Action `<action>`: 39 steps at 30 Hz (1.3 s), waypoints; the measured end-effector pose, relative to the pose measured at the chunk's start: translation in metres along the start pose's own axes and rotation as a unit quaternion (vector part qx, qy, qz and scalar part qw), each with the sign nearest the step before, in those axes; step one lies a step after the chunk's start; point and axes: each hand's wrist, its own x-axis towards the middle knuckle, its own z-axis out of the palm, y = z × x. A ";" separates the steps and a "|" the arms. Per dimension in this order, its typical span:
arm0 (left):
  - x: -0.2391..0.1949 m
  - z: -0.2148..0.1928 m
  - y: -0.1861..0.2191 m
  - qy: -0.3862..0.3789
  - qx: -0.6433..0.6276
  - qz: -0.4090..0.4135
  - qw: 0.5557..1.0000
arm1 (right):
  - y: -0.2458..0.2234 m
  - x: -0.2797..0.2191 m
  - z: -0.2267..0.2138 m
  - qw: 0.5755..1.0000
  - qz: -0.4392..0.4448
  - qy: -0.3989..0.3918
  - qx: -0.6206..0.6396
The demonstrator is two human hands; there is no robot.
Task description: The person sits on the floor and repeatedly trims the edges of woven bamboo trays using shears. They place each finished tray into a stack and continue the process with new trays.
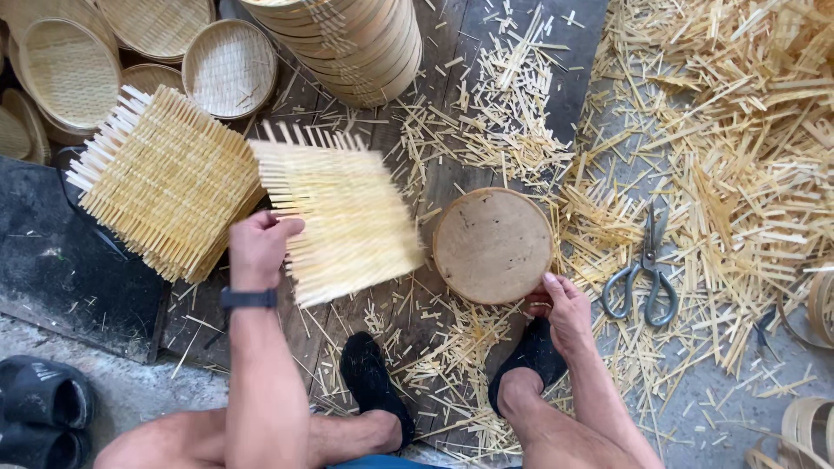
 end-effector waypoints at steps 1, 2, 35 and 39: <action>-0.021 -0.002 0.025 -0.008 0.093 0.045 0.995 | -0.003 0.001 0.000 1.000 -0.004 0.006 0.009; -0.041 -0.005 0.049 -0.046 0.142 0.076 0.986 | -0.005 -0.001 0.000 1.000 -0.024 0.011 -0.002; -0.005 0.176 -0.090 -0.221 0.029 0.010 0.975 | -0.038 0.023 0.002 0.978 -0.074 0.037 -0.190; 0.000 0.174 -0.087 -0.229 0.032 -0.019 0.973 | -0.029 0.023 0.006 0.958 -0.153 0.077 -0.232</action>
